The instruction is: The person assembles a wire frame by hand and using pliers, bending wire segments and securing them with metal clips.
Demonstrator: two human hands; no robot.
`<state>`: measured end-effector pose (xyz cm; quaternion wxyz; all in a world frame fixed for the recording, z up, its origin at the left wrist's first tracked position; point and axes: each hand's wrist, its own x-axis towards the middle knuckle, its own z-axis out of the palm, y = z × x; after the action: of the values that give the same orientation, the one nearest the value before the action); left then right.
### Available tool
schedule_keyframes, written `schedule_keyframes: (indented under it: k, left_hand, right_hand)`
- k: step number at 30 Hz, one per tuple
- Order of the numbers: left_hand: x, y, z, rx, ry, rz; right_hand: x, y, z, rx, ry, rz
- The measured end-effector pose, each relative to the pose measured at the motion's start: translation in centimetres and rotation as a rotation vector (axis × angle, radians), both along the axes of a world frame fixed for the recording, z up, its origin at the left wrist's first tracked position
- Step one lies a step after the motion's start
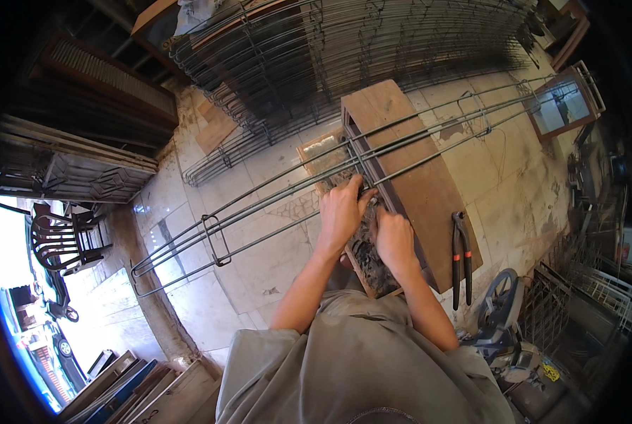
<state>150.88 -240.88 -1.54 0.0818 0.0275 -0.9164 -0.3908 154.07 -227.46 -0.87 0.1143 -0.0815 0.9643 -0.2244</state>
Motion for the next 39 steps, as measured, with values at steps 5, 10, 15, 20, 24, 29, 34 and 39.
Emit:
schedule_keyframes:
  k: [5,10,15,20,24,29,34,39]
  left_hand:
    - [-0.1,-0.2,-0.3,0.000,-0.086,0.030]
    - [-0.8,-0.3,-0.1,-0.026,-0.182,-0.022]
    - [-0.3,-1.0,0.3,0.052,-0.153,0.010]
    - [-0.6,-0.1,-1.1,0.051,-0.212,0.002]
    - [0.0,0.0,-1.1,0.038,-0.179,0.003]
    - [0.4,-0.2,-0.5,0.060,-0.191,0.031]
    - [0.1,0.2,-1.1,0.092,-0.144,0.047]
    - [0.0,0.2,0.1,0.112,-0.189,0.076]
  right_hand:
    - [-1.6,-0.8,1.3,-0.077,0.149,-0.027]
    - [-1.8,-0.5,-0.1,-0.204,0.226,-0.065]
    - [-1.7,-0.9,-1.5,-0.272,0.293,-0.031]
    - [-1.5,-1.3,-0.2,-0.245,0.179,-0.144]
    - [-1.4,-0.5,-1.0,-0.294,0.224,-0.074]
    - [-1.1,-1.2,-0.3,-0.296,0.233,-0.060]
    - [-1.5,-1.1,-0.4,-0.302,0.309,-0.059]
    - [-1.5,-1.4,0.7,-0.304,0.219,-0.115]
